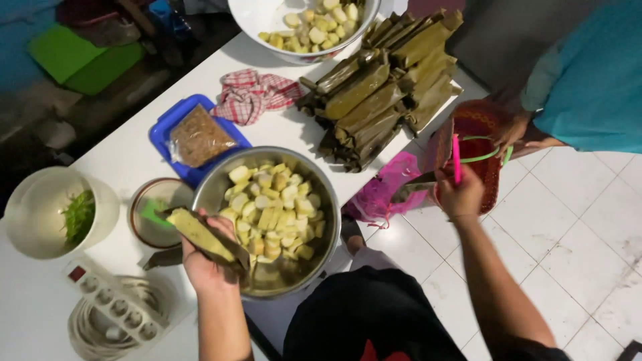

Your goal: Unwrapping food items from banana leaves and slicing them into a large metal bowl using a tool.

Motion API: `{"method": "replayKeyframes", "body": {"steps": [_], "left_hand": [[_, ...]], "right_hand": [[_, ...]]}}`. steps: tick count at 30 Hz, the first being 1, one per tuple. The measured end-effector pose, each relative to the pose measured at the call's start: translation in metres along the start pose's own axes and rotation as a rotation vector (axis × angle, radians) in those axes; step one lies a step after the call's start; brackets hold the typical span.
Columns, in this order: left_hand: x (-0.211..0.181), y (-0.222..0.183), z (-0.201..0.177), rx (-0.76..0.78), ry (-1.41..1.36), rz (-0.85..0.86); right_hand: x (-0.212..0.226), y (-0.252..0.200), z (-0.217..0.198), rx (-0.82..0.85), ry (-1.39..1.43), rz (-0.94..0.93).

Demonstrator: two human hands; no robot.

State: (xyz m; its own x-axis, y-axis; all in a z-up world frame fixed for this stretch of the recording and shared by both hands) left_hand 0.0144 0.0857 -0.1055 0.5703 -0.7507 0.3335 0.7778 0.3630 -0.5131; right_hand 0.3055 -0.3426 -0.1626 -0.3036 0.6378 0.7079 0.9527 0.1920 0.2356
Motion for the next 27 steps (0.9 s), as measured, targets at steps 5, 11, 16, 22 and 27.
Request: {"method": "replayKeyframes", "body": {"steps": [5, 11, 16, 22, 27], "left_hand": [[0.014, -0.001, -0.025, -0.341, 0.633, 0.187], [0.051, -0.009, -0.022, -0.284, 0.734, 0.085], [0.077, -0.007, -0.003, -0.408, 0.825, 0.157], [0.087, 0.021, -0.045, -0.213, 0.706, 0.073], [0.148, 0.016, 0.000, -0.207, 0.684, -0.002]], "right_hand": [[-0.027, 0.000, 0.063, -0.070, 0.091, 0.584], [-0.107, -0.003, 0.130, 0.107, 0.133, 0.806], [-0.117, -0.006, 0.140, 0.258, 0.079, 0.907], [-0.021, -0.018, 0.090, -0.013, 0.161, 0.520], [0.145, -0.054, 0.054, 0.272, 0.633, 0.045]]}}
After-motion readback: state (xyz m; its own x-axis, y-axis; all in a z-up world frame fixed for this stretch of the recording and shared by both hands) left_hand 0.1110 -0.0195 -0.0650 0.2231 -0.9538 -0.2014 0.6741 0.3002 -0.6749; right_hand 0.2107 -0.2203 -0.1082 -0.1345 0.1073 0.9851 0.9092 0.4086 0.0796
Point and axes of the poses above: each hand's wrist, its own y-axis towards the middle knuckle, its own z-axis out of the palm, x = y × z, the point moved 3 cm from there along y, towards the middle knuckle, and after that the axes turned 7 degrees about -z, right-handed, at the moved point
